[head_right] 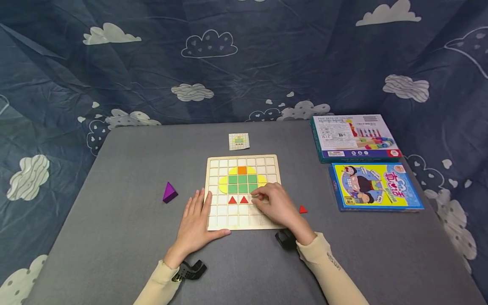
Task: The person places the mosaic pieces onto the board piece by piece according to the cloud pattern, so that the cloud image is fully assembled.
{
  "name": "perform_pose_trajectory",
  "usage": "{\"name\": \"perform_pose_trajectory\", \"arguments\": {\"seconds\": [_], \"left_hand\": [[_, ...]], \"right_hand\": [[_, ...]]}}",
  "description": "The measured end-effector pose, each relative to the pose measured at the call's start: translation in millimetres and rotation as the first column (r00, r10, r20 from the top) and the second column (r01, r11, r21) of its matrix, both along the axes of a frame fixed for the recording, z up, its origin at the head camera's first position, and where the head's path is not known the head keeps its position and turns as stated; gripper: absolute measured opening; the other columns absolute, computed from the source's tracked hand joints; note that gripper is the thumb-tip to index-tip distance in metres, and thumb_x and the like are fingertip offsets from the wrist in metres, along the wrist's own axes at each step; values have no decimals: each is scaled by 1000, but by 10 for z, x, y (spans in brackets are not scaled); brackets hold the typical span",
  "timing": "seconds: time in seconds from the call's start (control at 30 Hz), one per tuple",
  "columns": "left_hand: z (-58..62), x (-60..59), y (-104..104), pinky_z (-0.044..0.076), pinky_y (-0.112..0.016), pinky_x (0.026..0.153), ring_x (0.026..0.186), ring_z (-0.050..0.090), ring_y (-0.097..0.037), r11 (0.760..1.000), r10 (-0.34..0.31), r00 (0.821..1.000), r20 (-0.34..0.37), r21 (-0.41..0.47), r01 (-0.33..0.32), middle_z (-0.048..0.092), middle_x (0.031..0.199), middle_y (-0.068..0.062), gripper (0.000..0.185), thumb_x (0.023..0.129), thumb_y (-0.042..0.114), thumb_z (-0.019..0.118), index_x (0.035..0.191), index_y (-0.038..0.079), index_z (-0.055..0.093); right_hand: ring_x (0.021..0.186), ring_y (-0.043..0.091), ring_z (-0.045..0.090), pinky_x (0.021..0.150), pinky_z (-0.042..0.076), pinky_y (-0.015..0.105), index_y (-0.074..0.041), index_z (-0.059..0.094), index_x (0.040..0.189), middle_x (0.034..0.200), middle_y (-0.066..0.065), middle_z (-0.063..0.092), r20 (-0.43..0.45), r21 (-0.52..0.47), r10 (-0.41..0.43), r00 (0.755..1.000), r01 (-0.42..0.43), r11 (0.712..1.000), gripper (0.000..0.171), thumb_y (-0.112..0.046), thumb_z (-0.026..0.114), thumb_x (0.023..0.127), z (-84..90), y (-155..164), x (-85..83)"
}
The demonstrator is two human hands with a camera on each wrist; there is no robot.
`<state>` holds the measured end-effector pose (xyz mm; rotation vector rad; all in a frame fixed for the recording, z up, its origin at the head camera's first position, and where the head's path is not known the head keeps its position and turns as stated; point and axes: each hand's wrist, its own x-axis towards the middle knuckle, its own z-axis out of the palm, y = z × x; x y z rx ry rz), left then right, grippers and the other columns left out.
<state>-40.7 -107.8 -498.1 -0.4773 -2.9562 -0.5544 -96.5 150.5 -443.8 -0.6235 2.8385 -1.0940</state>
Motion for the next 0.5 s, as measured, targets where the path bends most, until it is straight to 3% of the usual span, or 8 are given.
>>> {"name": "perform_pose_trajectory", "arguments": {"seconds": [0.33, 0.5], "left_hand": [[-17, 3, 0, 8, -47, 112, 142, 7, -34, 1000, -4, 1000, -30, 18, 4, 14, 154, -23, 119, 69, 78, 58, 149, -2, 21], [-28, 1, 6, 7, -46, 112, 142, 6, -33, 1000, -1, 1000, -20, 13, 2, 13, 154, -22, 119, 69, 79, 58, 150, -1, 20]], "right_hand": [[73, 21, 51, 64, 38, 35, -4, 74, 98, 82, 2, 66, 7, 13, -178, 984, 178, 984, 15, -12, 71, 85, 34, 495, 114], [85, 26, 58, 74, 44, 45, -3, 72, 101, 94, 10, 69, 22, 42, -217, 976, 216, 976, 18, -12, 71, 85, 9, 727, 164]]}}
